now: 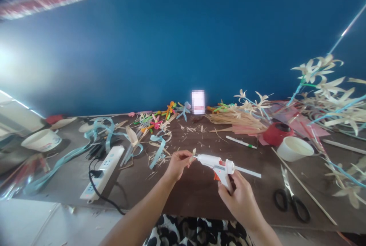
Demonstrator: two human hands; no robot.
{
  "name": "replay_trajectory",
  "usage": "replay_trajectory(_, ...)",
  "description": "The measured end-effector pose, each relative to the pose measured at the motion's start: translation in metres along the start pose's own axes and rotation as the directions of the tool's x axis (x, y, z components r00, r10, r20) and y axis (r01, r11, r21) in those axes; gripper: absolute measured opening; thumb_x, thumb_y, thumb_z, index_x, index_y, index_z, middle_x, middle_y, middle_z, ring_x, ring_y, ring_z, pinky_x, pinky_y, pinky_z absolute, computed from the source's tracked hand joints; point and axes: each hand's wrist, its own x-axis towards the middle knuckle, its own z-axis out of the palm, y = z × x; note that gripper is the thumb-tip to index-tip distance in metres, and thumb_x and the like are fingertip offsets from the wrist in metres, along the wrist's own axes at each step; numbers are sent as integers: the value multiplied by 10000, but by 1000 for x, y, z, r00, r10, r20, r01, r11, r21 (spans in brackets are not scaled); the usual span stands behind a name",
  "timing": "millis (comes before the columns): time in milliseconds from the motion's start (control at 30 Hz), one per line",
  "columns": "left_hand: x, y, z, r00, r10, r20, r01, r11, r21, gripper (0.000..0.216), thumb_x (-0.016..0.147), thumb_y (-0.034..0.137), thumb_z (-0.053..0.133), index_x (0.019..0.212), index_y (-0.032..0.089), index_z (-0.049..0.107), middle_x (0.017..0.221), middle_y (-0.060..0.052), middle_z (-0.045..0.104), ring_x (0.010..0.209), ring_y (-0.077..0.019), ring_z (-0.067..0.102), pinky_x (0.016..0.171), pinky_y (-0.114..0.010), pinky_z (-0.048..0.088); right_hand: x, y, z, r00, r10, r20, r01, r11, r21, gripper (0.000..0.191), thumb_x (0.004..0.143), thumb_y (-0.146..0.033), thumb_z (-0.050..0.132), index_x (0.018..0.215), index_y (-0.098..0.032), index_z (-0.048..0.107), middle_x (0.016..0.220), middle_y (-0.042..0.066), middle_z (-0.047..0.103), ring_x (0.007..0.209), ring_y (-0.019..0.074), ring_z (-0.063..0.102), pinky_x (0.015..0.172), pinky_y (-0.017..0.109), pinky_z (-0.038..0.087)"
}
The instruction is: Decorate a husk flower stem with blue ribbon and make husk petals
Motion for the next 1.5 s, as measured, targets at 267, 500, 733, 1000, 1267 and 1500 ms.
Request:
replay_trajectory(267, -1, 0, 0, 1000, -15, 3, 15, 1000, 1, 174, 562, 271, 686, 629, 122, 628, 535, -6, 583, 413, -48, 414, 419, -189, 291, -5, 12, 6, 996, 86, 37, -88, 993, 83, 228, 691, -265, 524, 900, -172, 531, 728, 9, 624, 600, 159, 556, 544, 220, 433)
replay_trajectory(500, -1, 1, 1, 1000, -15, 1, 15, 999, -51, 179, 569, 269, 684, 638, 122, 610, 456, 13, 534, 406, -62, 428, 416, -191, 290, -7, 16, 11, 979, 177, 97, -195, 957, 214, 242, 691, -301, 544, 885, -156, 534, 700, 15, 620, 600, 170, 555, 500, 226, 428)
replay_trajectory(733, 0, -1, -1, 1000, -12, -3, 11, 999, -50, 206, 550, 288, 698, 640, 125, 612, 509, 5, 555, 407, -56, 424, 411, -193, 288, -9, 12, 9, 972, 213, 100, -233, 935, 268, 210, 672, -308, 560, 804, -144, 563, 628, 1, 597, 533, 150, 527, 458, 220, 406)
replay_trajectory(1000, 1, -5, -3, 1000, -8, -21, 7, 999, -33, 215, 558, 302, 691, 649, 125, 610, 482, 12, 542, 395, -53, 411, 412, -193, 287, -6, 9, 5, 972, 210, 107, -233, 925, 300, 205, 660, -282, 574, 804, -136, 585, 655, 18, 610, 565, 154, 534, 487, 223, 427)
replay_trajectory(1267, 0, -2, -1, 1000, -10, -28, 9, 999, -35, 221, 542, 303, 699, 636, 124, 612, 494, 4, 557, 406, -57, 421, 406, -191, 285, -5, 6, 2, 962, 246, 120, -272, 900, 339, 224, 669, -313, 567, 810, -139, 568, 563, -20, 540, 476, 121, 475, 404, 206, 373)
replay_trajectory(1500, 0, -3, -1, 999, 1, -34, -3, 999, -50, 192, 552, 288, 692, 628, 128, 616, 488, 8, 558, 391, -50, 410, 411, -194, 284, -5, 5, 7, 952, 271, 140, -304, 870, 387, 205, 640, -326, 591, 749, -154, 569, 517, -36, 502, 445, 107, 440, 383, 200, 333)
